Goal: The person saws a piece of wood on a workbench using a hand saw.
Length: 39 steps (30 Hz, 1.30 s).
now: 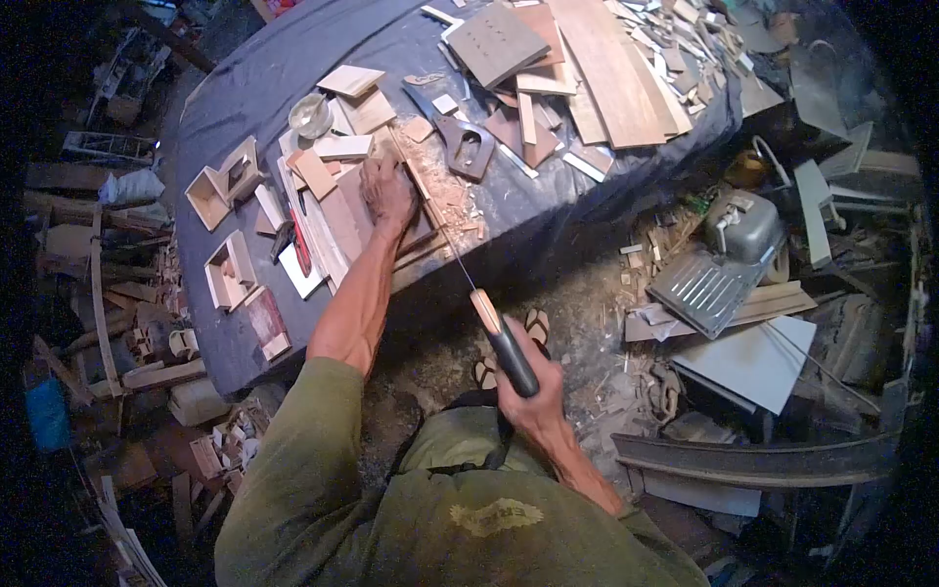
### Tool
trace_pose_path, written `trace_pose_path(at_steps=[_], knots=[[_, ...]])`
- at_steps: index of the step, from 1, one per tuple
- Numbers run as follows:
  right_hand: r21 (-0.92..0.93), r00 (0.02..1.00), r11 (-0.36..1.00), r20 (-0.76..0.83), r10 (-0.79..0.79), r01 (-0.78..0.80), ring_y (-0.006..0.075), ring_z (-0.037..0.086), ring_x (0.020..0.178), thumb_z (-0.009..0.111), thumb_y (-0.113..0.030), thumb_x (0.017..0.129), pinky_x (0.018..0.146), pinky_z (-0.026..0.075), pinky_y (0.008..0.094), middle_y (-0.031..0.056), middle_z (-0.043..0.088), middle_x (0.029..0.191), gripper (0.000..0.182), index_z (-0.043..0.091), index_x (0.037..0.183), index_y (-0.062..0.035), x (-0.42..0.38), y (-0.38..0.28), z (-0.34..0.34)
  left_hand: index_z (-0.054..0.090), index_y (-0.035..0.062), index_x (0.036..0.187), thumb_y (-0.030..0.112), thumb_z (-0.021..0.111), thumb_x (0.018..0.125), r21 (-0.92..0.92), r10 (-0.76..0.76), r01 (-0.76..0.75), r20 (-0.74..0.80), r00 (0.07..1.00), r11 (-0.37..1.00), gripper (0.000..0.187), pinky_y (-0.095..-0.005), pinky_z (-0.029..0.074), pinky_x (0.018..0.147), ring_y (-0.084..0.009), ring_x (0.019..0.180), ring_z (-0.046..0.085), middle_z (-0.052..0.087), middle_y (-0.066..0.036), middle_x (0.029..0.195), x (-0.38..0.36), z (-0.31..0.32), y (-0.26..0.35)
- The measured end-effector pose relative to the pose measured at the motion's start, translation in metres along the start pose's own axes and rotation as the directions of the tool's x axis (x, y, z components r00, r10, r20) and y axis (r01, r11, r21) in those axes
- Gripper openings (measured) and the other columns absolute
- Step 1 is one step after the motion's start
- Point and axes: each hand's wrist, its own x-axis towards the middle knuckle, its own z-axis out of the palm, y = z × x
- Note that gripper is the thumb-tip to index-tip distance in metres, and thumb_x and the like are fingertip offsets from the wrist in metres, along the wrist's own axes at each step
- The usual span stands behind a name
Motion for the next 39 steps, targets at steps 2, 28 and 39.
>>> trace_pose_path(at_steps=[2,28,39], knots=[[-0.047,1.000,0.999,0.018,0.004,-0.003,0.0124,0.061,0.069,0.062,0.004,0.081,0.064,0.050,0.0277,0.0095,0.064,0.082,0.063,0.055,0.142,-0.0047,-0.033,-0.006,-0.021,0.065,0.0051,0.100,0.008,0.056,0.084,0.022,-0.009,0.009,0.001,1.000,1.000,0.019,-0.0517,0.047,0.084,-0.0386,0.103,0.056,0.056,-0.018,0.102,0.002,-0.002,0.000],[-0.089,1.000,0.996,-0.005,0.000,0.000,0.0134,0.065,0.072,0.061,0.003,0.081,0.066,0.051,0.0284,0.0116,0.068,0.086,0.060,0.056,0.141,-0.0039,-0.032,0.013,-0.013,0.065,0.0048,0.099,0.006,0.057,0.082,-0.020,-0.008,0.007,-0.022,1.000,1.000,0.018,-0.0518,0.047,0.086,-0.0399,0.103,0.056,0.057,-0.018,0.104,0.003,-0.005,0.004],[-0.023,0.997,0.998,0.055,0.062,-0.060,0.0130,0.063,0.074,0.062,0.004,0.079,0.069,0.049,0.0253,0.0118,0.069,0.090,0.063,0.055,0.141,-0.0031,0.015,0.011,0.009,0.064,0.0049,0.096,0.006,0.058,0.080,-0.043,0.028,-0.028,-0.003,1.000,0.999,0.017,-0.0502,0.047,0.085,-0.0395,0.102,0.056,0.057,-0.019,0.103,0.011,-0.002,-0.003]])
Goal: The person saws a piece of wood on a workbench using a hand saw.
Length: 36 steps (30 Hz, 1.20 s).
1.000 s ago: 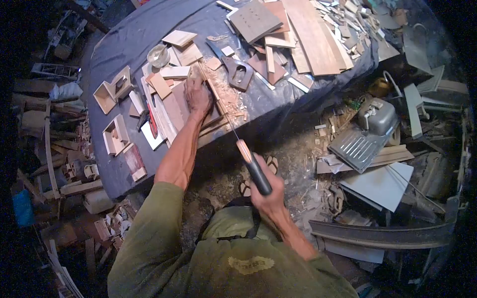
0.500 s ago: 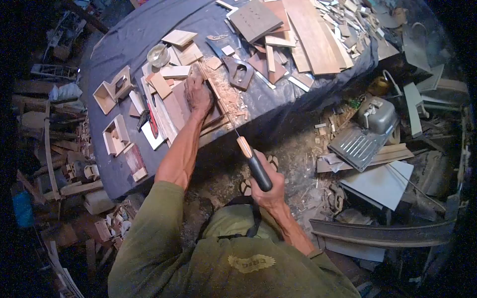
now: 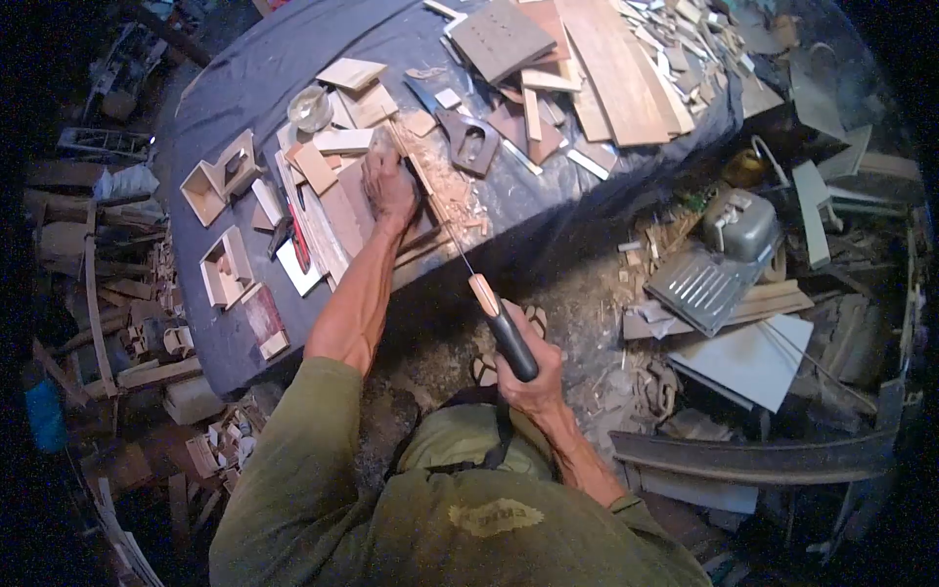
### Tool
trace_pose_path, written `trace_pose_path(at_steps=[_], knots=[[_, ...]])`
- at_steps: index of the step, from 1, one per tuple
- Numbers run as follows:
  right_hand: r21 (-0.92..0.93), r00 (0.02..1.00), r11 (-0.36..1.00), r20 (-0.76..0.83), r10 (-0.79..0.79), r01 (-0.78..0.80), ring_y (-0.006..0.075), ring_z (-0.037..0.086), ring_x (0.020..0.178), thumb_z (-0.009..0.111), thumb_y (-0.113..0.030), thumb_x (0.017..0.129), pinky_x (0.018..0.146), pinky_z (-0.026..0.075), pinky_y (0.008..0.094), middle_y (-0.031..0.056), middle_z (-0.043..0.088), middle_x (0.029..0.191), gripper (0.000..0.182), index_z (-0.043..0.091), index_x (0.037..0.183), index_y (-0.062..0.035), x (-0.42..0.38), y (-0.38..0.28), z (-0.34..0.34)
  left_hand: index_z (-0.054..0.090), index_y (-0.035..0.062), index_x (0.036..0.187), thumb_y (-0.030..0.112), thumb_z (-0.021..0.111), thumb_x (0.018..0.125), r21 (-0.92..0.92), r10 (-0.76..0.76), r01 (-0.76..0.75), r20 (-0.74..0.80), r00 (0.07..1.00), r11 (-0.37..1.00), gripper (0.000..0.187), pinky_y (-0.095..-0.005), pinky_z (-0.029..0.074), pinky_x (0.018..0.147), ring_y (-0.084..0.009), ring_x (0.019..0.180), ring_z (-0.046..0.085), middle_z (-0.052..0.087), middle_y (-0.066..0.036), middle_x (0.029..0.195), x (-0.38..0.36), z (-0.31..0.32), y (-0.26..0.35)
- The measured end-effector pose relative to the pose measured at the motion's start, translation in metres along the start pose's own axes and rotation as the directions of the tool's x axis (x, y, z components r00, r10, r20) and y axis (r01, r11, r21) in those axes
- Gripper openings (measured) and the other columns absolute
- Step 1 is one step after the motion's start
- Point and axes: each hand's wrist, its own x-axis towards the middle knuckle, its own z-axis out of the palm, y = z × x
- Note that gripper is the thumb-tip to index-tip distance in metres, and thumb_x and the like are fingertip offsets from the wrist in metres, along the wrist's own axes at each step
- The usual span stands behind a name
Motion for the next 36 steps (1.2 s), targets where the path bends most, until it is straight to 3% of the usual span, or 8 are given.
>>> trace_pose_path(at_steps=[6,13,16,20,25,28,30,36], knots=[[-0.079,0.996,0.994,-0.043,-0.083,0.080,0.0136,0.058,0.072,0.060,0.005,0.079,0.069,0.048,0.0254,0.0111,0.066,0.089,0.064,0.054,0.142,-0.0048,-0.074,-0.007,-0.035,0.066,0.0062,0.098,0.009,0.057,0.084,0.031,-0.040,0.039,0.038,0.998,0.999,0.016,-0.0507,0.047,0.084,-0.0396,0.101,0.056,0.058,-0.018,0.102,-0.006,-0.007,0.005],[0.014,0.997,0.998,-0.042,-0.059,0.060,0.0146,0.066,0.079,0.060,0.003,0.078,0.073,0.052,0.0266,0.0143,0.067,0.089,0.063,0.057,0.141,-0.0040,0.006,0.004,0.006,0.065,0.0066,0.095,0.008,0.058,0.080,0.050,0.002,-0.002,0.002,1.000,0.999,0.016,-0.0516,0.046,0.084,-0.0388,0.101,0.056,0.057,-0.017,0.102,-0.007,0.000,-0.001],[-0.075,0.999,0.997,-0.044,-0.003,-0.001,0.0147,0.068,0.081,0.060,0.003,0.078,0.074,0.052,0.0269,0.0154,0.069,0.093,0.063,0.056,0.141,-0.0026,-0.048,0.007,-0.016,0.065,0.0074,0.095,0.008,0.058,0.081,0.037,-0.030,0.030,-0.007,1.000,0.999,0.016,-0.0516,0.046,0.084,-0.0384,0.101,0.056,0.057,-0.017,0.102,-0.008,-0.003,0.006],[-0.133,0.989,0.987,-0.099,-0.106,0.092,0.0145,0.069,0.078,0.062,0.002,0.079,0.069,0.053,0.0276,0.0152,0.073,0.094,0.060,0.057,0.139,0.0010,-0.082,0.007,-0.032,0.066,0.0081,0.096,0.009,0.058,0.082,0.037,-0.035,0.034,0.034,0.999,0.999,0.016,-0.0509,0.046,0.085,-0.0378,0.102,0.056,0.057,-0.017,0.102,-0.008,-0.006,0.006],[0.025,0.997,0.997,-0.022,0.071,-0.071,0.0122,0.060,0.080,0.063,0.004,0.081,0.074,0.050,0.0268,0.0087,0.067,0.092,0.055,0.059,0.135,0.0009,-0.002,0.005,0.003,0.066,0.0085,0.096,0.011,0.058,0.083,0.042,-0.019,0.016,0.052,0.998,0.999,0.015,-0.0507,0.046,0.085,-0.0374,0.102,0.055,0.057,-0.016,0.101,-0.006,-0.006,0.000],[-0.049,0.995,0.996,-0.068,-0.075,0.071,0.0128,0.066,0.070,0.064,0.000,0.080,0.065,0.052,0.0289,0.0146,0.071,0.087,0.061,0.056,0.141,-0.0028,-0.033,0.017,-0.009,0.066,0.0080,0.095,0.010,0.059,0.083,0.053,-0.050,0.049,0.035,0.998,0.997,0.015,-0.0503,0.046,0.085,-0.0375,0.102,0.055,0.057,-0.016,0.101,-0.007,-0.004,0.005],[-0.056,0.984,0.989,-0.104,-0.146,0.141,0.0117,0.067,0.077,0.064,0.000,0.080,0.071,0.053,0.0282,0.0171,0.073,0.094,0.059,0.058,0.138,-0.0013,-0.067,0.026,-0.020,0.066,0.0074,0.095,0.009,0.059,0.082,0.064,-0.055,0.052,0.043,0.998,0.997,0.016,-0.0502,0.046,0.086,-0.0380,0.103,0.055,0.057,-0.017,0.102,-0.005,-0.007,0.010],[-0.001,0.997,1.000,-0.081,-0.014,0.014,0.0131,0.061,0.070,0.063,0.003,0.080,0.066,0.049,0.0266,0.0145,0.068,0.085,0.059,0.058,0.138,-0.0021,-0.016,0.014,0.002,0.066,0.0058,0.095,0.007,0.059,0.081,0.001,-0.016,0.016,0.019,1.000,1.000,0.016,-0.0520,0.046,0.086,-0.0402,0.104,0.056,0.059,-0.018,0.104,-0.005,-0.004,0.004]])
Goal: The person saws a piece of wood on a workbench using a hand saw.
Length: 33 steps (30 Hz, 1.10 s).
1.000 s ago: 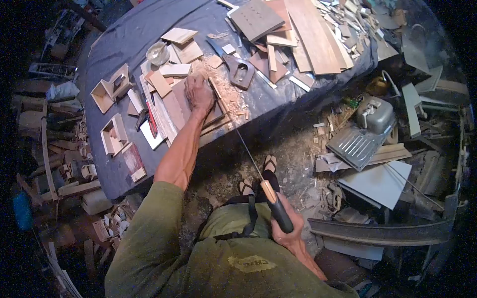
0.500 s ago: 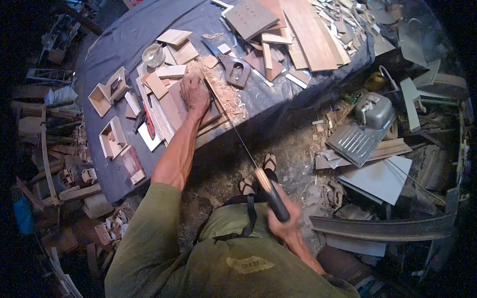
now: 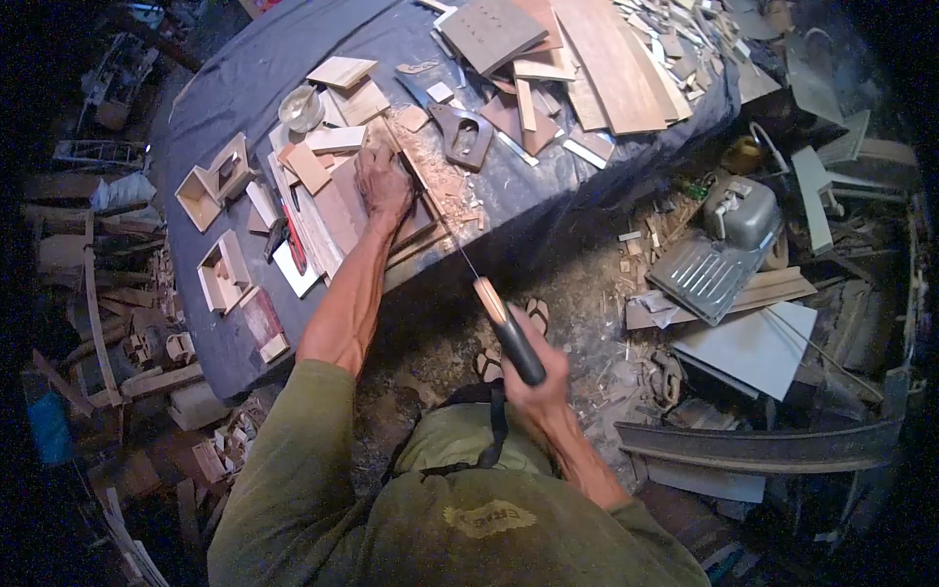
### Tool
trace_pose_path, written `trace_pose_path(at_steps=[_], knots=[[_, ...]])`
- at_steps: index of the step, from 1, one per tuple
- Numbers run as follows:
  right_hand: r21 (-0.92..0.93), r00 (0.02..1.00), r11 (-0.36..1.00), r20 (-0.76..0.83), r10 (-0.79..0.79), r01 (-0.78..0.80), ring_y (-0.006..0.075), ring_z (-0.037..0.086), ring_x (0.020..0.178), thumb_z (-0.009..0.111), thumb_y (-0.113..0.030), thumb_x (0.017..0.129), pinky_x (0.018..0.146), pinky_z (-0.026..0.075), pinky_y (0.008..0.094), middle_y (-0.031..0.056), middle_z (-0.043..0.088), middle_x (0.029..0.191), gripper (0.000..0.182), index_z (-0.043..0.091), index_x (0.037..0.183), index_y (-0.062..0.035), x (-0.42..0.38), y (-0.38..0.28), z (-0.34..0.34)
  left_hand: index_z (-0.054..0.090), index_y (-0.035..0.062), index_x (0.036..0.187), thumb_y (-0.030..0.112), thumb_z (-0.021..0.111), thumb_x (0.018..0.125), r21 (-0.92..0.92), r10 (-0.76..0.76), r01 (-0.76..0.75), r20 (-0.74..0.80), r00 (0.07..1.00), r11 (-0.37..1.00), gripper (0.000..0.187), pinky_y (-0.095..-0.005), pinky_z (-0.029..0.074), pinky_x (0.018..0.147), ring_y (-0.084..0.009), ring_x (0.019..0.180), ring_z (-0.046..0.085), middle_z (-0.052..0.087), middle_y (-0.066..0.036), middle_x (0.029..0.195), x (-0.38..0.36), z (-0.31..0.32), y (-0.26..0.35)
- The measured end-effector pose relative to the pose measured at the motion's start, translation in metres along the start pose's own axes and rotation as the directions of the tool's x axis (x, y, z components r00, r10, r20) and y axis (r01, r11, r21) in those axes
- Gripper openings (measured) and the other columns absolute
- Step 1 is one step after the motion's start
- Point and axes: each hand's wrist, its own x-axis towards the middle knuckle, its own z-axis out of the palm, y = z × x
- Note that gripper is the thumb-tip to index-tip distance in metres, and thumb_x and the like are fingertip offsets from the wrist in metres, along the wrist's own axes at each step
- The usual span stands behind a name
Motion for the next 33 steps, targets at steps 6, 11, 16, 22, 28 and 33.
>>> trace_pose_path(at_steps=[6,11,16,22,28,33], knots=[[0.015,1.000,1.000,0.004,0.025,-0.025,0.0146,0.065,0.091,0.061,0.005,0.077,0.083,0.051,0.0293,0.0132,0.071,0.102,0.057,0.059,0.134,0.0030,-0.033,0.018,-0.013,0.066,0.0057,0.098,0.007,0.058,0.083,0.056,-0.002,0.001,0.012,1.000,0.998,0.017,-0.0515,0.047,0.086,-0.0390,0.103,0.056,0.057,-0.018,0.103,0.000,0.006,-0.003],[-0.032,0.998,0.999,-0.051,0.031,-0.033,0.0141,0.070,0.086,0.066,0.003,0.079,0.078,0.053,0.0280,0.0186,0.074,0.102,0.059,0.060,0.137,-0.0028,-0.052,0.020,-0.018,0.064,0.0061,0.101,0.008,0.059,0.082,0.044,0.022,-0.022,-0.005,1.000,0.999,0.020,-0.0517,0.048,0.085,-0.0386,0.102,0.056,0.057,-0.018,0.103,-0.001,0.005,-0.005],[-0.031,0.999,1.000,-0.040,0.000,-0.001,0.0131,0.066,0.076,0.067,0.004,0.077,0.072,0.052,0.0282,0.0150,0.073,0.096,0.062,0.059,0.138,-0.0029,-0.044,0.007,-0.023,0.063,0.0057,0.098,0.009,0.059,0.084,0.043,0.044,-0.043,-0.033,0.998,0.998,0.015,-0.0521,0.048,0.084,-0.0400,0.101,0.057,0.058,-0.019,0.102,0.000,0.003,-0.001],[0.012,1.000,1.000,0.030,0.008,-0.008,0.0133,0.069,0.073,0.068,0.003,0.079,0.068,0.052,0.0272,0.0140,0.074,0.097,0.064,0.057,0.142,-0.0050,-0.059,-0.004,-0.044,0.064,0.0047,0.095,0.008,0.058,0.084,0.045,-0.005,0.006,-0.023,1.000,0.999,0.013,-0.0519,0.048,0.085,-0.0400,0.102,0.057,0.059,-0.019,0.103,-0.001,0.005,0.000],[-0.023,0.995,0.997,-0.053,-0.081,0.080,0.0151,0.067,0.071,0.065,0.003,0.079,0.066,0.052,0.0283,0.0142,0.071,0.090,0.062,0.057,0.140,-0.0043,-0.014,-0.007,-0.009,0.066,0.0043,0.094,0.006,0.058,0.082,-0.011,0.046,-0.046,-0.023,0.999,0.999,0.015,-0.0518,0.049,0.084,-0.0401,0.102,0.058,0.060,-0.019,0.104,-0.002,0.006,-0.005],[-0.005,1.000,1.000,0.003,-0.024,0.024,0.0149,0.066,0.070,0.065,0.002,0.080,0.065,0.051,0.0278,0.0133,0.070,0.088,0.059,0.057,0.139,-0.0030,-0.007,-0.002,-0.006,0.066,0.0044,0.096,0.005,0.058,0.081,0.030,0.019,-0.019,-0.006,1.000,0.999,0.017,-0.0514,0.048,0.085,-0.0400,0.101,0.057,0.059,-0.019,0.103,-0.005,0.007,-0.004]])
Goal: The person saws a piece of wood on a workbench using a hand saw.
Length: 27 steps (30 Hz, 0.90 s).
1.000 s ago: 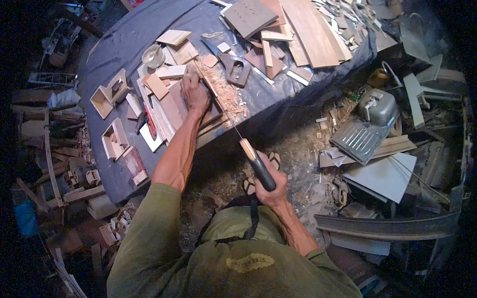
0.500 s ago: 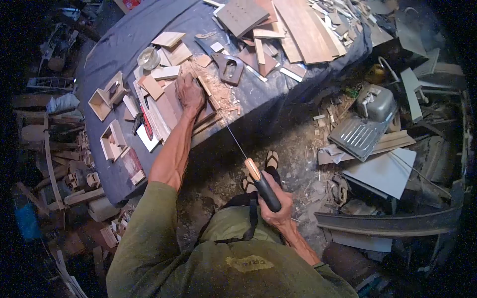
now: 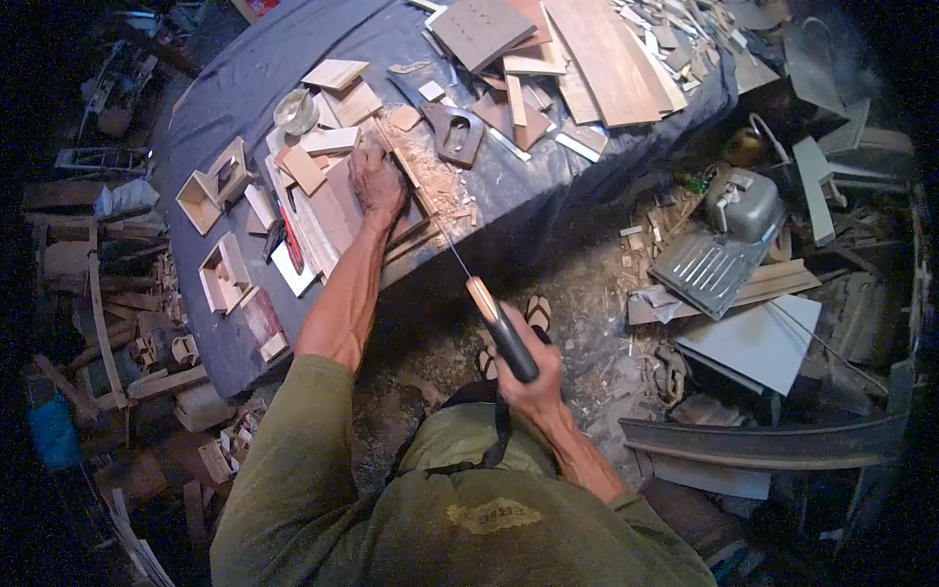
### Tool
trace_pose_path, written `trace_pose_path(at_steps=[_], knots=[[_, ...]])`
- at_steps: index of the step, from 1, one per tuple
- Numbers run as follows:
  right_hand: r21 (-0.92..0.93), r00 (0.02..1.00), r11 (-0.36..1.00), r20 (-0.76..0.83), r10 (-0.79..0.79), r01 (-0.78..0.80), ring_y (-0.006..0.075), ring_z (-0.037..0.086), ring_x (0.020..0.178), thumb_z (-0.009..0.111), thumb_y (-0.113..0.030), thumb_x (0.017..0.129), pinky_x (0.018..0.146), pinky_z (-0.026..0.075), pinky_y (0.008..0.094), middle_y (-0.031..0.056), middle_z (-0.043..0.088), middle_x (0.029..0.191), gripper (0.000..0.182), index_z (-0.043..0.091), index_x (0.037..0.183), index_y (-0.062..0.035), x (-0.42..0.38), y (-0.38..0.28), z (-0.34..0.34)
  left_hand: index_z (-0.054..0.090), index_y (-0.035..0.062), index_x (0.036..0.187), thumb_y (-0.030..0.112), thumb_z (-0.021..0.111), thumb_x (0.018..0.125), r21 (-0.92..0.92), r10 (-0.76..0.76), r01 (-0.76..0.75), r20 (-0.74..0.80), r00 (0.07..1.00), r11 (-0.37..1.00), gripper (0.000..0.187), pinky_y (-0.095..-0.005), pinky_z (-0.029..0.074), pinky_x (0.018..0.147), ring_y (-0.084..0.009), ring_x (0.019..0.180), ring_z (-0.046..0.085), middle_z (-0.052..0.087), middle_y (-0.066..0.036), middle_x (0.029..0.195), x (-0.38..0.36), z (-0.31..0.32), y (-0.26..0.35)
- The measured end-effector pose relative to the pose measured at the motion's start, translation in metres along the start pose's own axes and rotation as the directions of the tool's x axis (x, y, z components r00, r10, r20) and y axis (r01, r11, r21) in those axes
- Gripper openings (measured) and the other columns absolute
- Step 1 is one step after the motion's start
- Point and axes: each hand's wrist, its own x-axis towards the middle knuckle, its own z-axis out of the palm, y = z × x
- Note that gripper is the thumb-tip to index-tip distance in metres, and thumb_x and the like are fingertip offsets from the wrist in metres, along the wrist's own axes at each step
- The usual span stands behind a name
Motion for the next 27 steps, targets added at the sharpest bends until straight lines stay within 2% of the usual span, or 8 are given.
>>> trace_pose_path(at_steps=[2,6,9,15,18,25,26,27], knots=[[-0.022,0.998,0.998,0.030,0.055,-0.055,0.0155,0.070,0.077,0.063,0.004,0.079,0.070,0.053,0.0271,0.0158,0.072,0.095,0.059,0.058,0.138,-0.0024,-0.025,0.000,-0.017,0.066,0.0045,0.096,0.005,0.058,0.081,0.010,-0.008,0.008,-0.007,1.000,1.000,0.017,-0.0511,0.048,0.085,-0.0399,0.102,0.057,0.058,-0.019,0.103,0.005,-0.001,0.002],[-0.017,0.996,0.997,-0.037,-0.080,0.080,0.0187,0.074,0.092,0.061,0.006,0.078,0.077,0.054,0.0265,0.0202,0.074,0.106,0.060,0.059,0.138,-0.0022,-0.035,0.000,-0.023,0.065,0.0046,0.097,0.005,0.058,0.080,-0.020,0.024,-0.024,-0.016,1.000,1.000,0.019,-0.0507,0.048,0.085,-0.0399,0.103,0.056,0.057,-0.019,0.103,0.003,-0.001,-0.003],[0.010,0.994,0.997,0.071,0.081,-0.082,0.0177,0.073,0.087,0.062,0.005,0.079,0.076,0.054,0.0277,0.0189,0.074,0.106,0.062,0.057,0.140,-0.0032,0.019,0.004,0.004,0.066,0.0045,0.095,0.004,0.059,0.079,-0.015,0.022,-0.022,-0.001,1.000,1.000,0.018,-0.0512,0.047,0.085,-0.0399,0.103,0.056,0.057,-0.019,0.102,0.006,-0.002,-0.002],[-0.001,0.992,0.992,-0.026,-0.124,0.124,0.0134,0.067,0.070,0.064,0.003,0.080,0.067,0.053,0.0285,0.0151,0.074,0.093,0.061,0.057,0.140,-0.0038,-0.016,0.018,-0.008,0.065,0.0051,0.094,0.005,0.058,0.080,0.005,0.012,-0.012,-0.037,0.999,1.000,0.016,-0.0513,0.047,0.084,-0.0393,0.100,0.056,0.057,-0.018,0.100,0.005,0.005,-0.003],[-0.021,0.999,0.999,-0.027,-0.047,0.046,0.0128,0.068,0.070,0.065,0.003,0.080,0.066,0.053,0.0287,0.0145,0.073,0.090,0.060,0.058,0.139,-0.0035,-0.030,0.006,-0.015,0.065,0.0056,0.095,0.006,0.057,0.081,-0.007,0.037,-0.037,-0.026,0.999,0.999,0.016,-0.0513,0.047,0.083,-0.0391,0.100,0.056,0.057,-0.018,0.099,0.003,0.003,-0.003],[0.073,0.998,0.996,-0.036,-0.048,0.051,0.0147,0.065,0.065,0.066,0.002,0.079,0.065,0.053,0.0293,0.0146,0.072,0.093,0.060,0.058,0.139,-0.0030,0.033,0.005,0.028,0.065,0.0056,0.101,0.004,0.056,0.081,0.019,0.024,-0.024,-0.004,1.000,1.000,0.021,-0.0516,0.047,0.083,-0.0395,0.100,0.056,0.057,-0.018,0.099,0.003,0.002,-0.002],[-0.013,0.984,0.986,-0.054,-0.167,0.167,0.0154,0.063,0.063,0.067,0.002,0.079,0.064,0.052,0.0290,0.0138,0.071,0.093,0.062,0.057,0.140,-0.0033,0.037,0.014,0.033,0.065,0.0055,0.101,0.004,0.056,0.081,0.035,0.024,-0.025,0.009,1.000,0.999,0.022,-0.0516,0.047,0.083,-0.0396,0.100,0.056,0.056,-0.018,0.099,0.003,0.000,-0.003],[0.015,0.990,0.991,-0.049,-0.131,0.132,0.0148,0.063,0.064,0.066,0.002,0.079,0.064,0.052,0.0290,0.0130,0.071,0.092,0.062,0.057,0.140,-0.0036,0.037,0.012,0.033,0.065,0.0054,0.101,0.004,0.055,0.081,0.023,0.028,-0.028,0.004,1.000,0.999,0.022,-0.0516,0.047,0.083,-0.0396,0.101,0.056,0.057,-0.018,0.100,0.001,0.000,-0.003]])
